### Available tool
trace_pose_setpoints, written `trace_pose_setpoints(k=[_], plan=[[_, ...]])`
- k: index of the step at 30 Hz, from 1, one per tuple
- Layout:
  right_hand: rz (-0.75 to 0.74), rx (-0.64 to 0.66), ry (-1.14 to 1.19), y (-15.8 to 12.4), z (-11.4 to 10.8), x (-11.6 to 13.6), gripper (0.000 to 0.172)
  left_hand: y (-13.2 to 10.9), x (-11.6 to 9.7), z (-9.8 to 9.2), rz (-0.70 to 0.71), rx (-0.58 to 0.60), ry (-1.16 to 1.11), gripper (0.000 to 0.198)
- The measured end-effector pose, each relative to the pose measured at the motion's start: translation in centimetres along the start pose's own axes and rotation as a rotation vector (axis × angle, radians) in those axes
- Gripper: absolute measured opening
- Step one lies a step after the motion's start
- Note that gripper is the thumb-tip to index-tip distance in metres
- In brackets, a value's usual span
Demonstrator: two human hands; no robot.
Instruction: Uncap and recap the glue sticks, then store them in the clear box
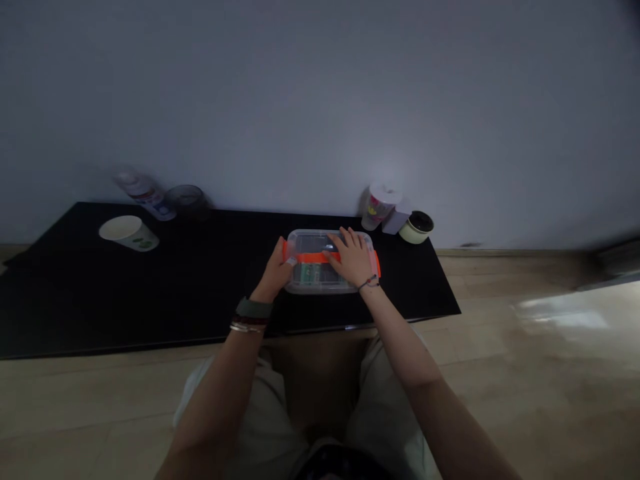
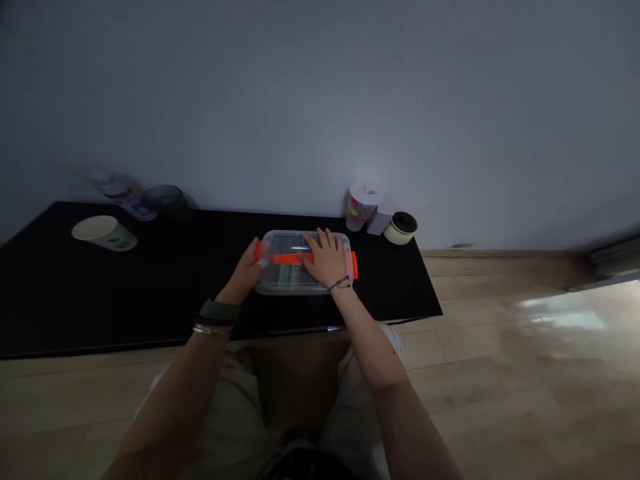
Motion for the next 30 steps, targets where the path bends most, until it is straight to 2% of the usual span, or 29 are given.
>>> trace_pose_setpoints(k=[9,17,22,27,30], plan=[[0.006,0.014,-0.012,0.0,0.0,0.0,0.053,0.7,1.0,0.3,0.114,0.037,0.038,0.08],[0.008,0.026,-0.007,0.1,-0.2,0.0,0.054,1.1,0.8,0.6,0.306,0.12,0.306,0.078],[0.002,0.019,0.014,0.0,-0.2,0.1,0.052,1.2,0.6,1.2,0.394,0.161,0.367,0.079],[-0.012,-0.041,0.074,0.4,-0.3,-0.1,0.049,1.5,0.8,1.3,0.393,0.169,0.351,0.079],[0.062,-0.169,0.147,0.1,-1.3,-1.8,0.043,1.6,0.9,1.2,0.402,0.135,0.303,0.077]])
Point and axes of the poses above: each hand's wrist, its own y-axis towards the middle knuckle, its own z-axis out of the palm, x = y × z, the point moved 6 cm from there along y, towards the middle knuckle, and after that the axes turned 2 degrees about -y, right-handed, at the moved point
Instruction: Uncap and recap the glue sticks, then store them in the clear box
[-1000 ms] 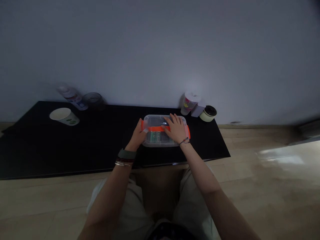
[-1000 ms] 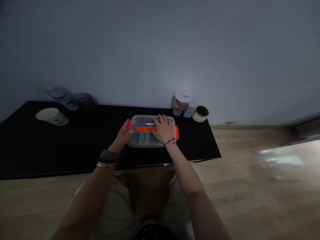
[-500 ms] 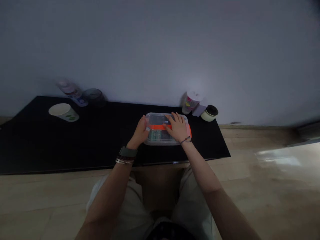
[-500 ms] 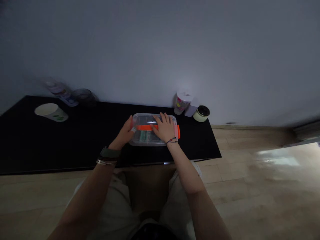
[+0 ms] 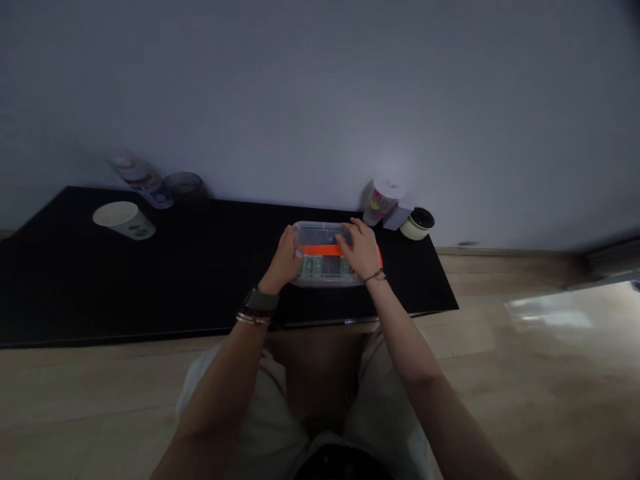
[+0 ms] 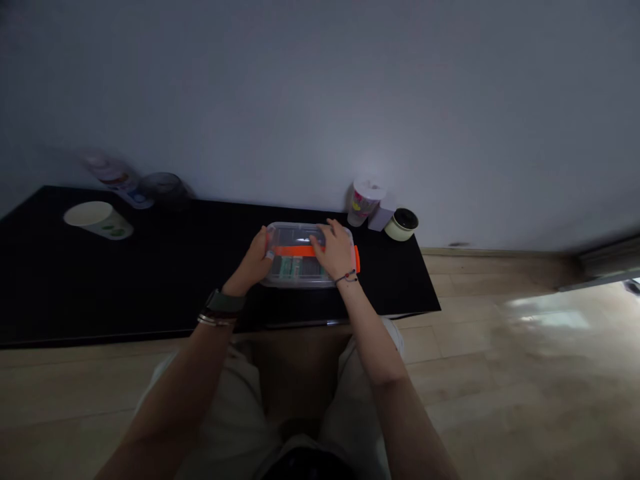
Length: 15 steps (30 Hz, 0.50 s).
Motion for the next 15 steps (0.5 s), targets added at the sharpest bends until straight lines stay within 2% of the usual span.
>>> trace_pose_setpoints(k=[2,4,6,8,10,15], plan=[[0.132,-0.096,0.021,-0.7,-1.1,-2.1,0.046,0.0,0.0,0.0,0.007,-0.028,-0.02,0.076],[0.308,-0.096,0.046,-1.8,-1.5,-4.5,0.053,0.0,-0.2,0.1,0.008,-0.039,-0.024,0.077],[0.468,0.021,0.112,-3.1,-1.0,-6.4,0.057,0.0,-0.5,0.1,0.015,-0.043,-0.032,0.078],[0.551,0.156,0.168,-4.0,-0.2,-7.2,0.055,0.0,-1.0,0.1,0.022,-0.037,-0.044,0.079],[0.559,0.196,0.139,-4.2,0.1,-7.1,0.052,0.0,-1.4,0.2,0.003,-0.028,-0.041,0.079],[0.447,-0.008,-0.038,-3.5,-1.3,-5.4,0.045,0.1,-1.6,0.2,-0.094,-0.009,0.014,0.077]])
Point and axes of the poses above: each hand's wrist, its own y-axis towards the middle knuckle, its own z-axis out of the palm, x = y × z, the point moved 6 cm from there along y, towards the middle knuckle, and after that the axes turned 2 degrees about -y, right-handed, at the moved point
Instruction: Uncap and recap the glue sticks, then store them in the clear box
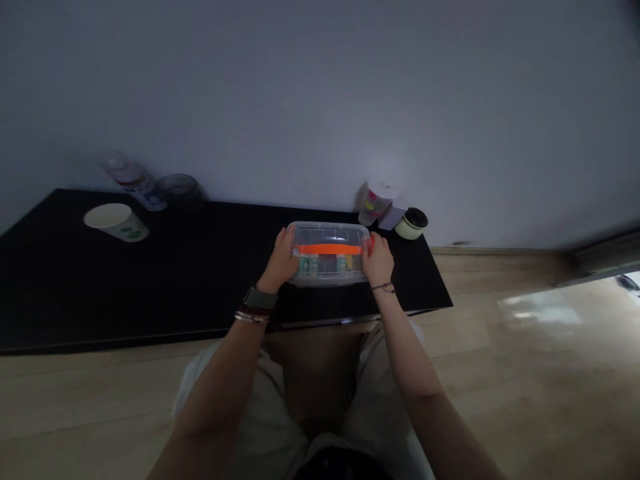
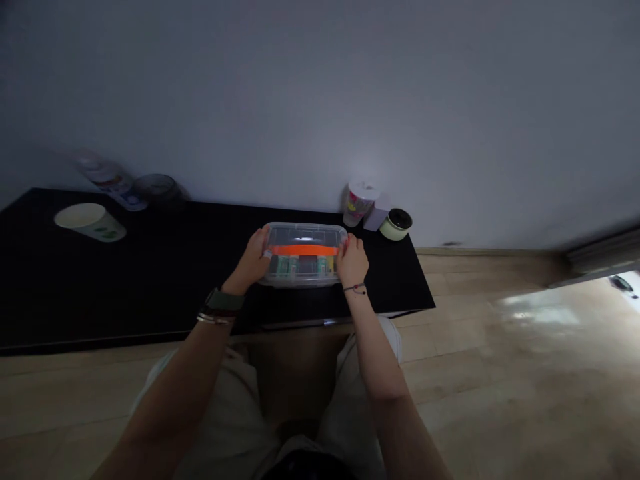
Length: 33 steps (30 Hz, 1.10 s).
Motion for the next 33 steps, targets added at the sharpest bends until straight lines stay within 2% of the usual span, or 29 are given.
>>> trace_pose_setpoints(k=[6,10,17,21,24,25,27,29,30,31,32,33], plan=[[-0.02,0.006,-0.095,-0.4,-0.8,1.0,0.04,0.0,-0.2,-0.3,0.034,0.016,-0.033,0.08],[-0.033,0.037,-0.155,-0.6,-1.2,1.7,0.037,0.0,-0.3,-0.4,-0.002,0.027,-0.009,0.079],[-0.127,0.073,-0.261,-0.6,-0.7,2.6,0.04,0.7,-0.2,-0.6,0.012,0.007,0.027,0.073],[-0.193,-0.001,-0.17,-0.7,-1.8,2.8,0.039,1.3,0.1,-0.6,0.051,-0.018,0.01,0.067],[-0.383,-0.061,-0.017,-4.0,-2.5,3.4,0.037,1.2,-0.2,-0.9,0.085,-0.064,-0.005,0.064],[-0.442,-0.026,0.053,-6.0,-2.0,3.5,0.035,1.0,-0.6,-1.1,0.101,-0.097,-0.004,0.061],[-0.467,0.168,0.236,-10.5,0.6,2.9,0.029,0.4,-2.1,-1.8,0.158,-0.185,0.018,0.055],[-0.364,0.47,0.471,-15.2,4.7,1.3,0.019,-0.7,-4.2,-2.5,0.244,-0.269,0.061,0.051],[-0.217,0.635,0.582,-17.3,7.0,-0.1,0.014,-1.4,-5.4,-2.7,0.291,-0.295,0.087,0.049],[0.028,0.747,0.698,-19.0,9.2,-2.0,0.01,-2.2,-6.6,-2.8,0.337,-0.31,0.119,0.048],[0.297,0.814,0.793,-20.5,11.0,-4.2,0.006,-3.0,-7.7,-2.6,0.385,-0.314,0.155,0.047],[0.412,0.813,0.818,-21.3,12.0,-5.8,0.009,-4.0,-8.7,-2.3,0.435,-0.306,0.192,0.046]])
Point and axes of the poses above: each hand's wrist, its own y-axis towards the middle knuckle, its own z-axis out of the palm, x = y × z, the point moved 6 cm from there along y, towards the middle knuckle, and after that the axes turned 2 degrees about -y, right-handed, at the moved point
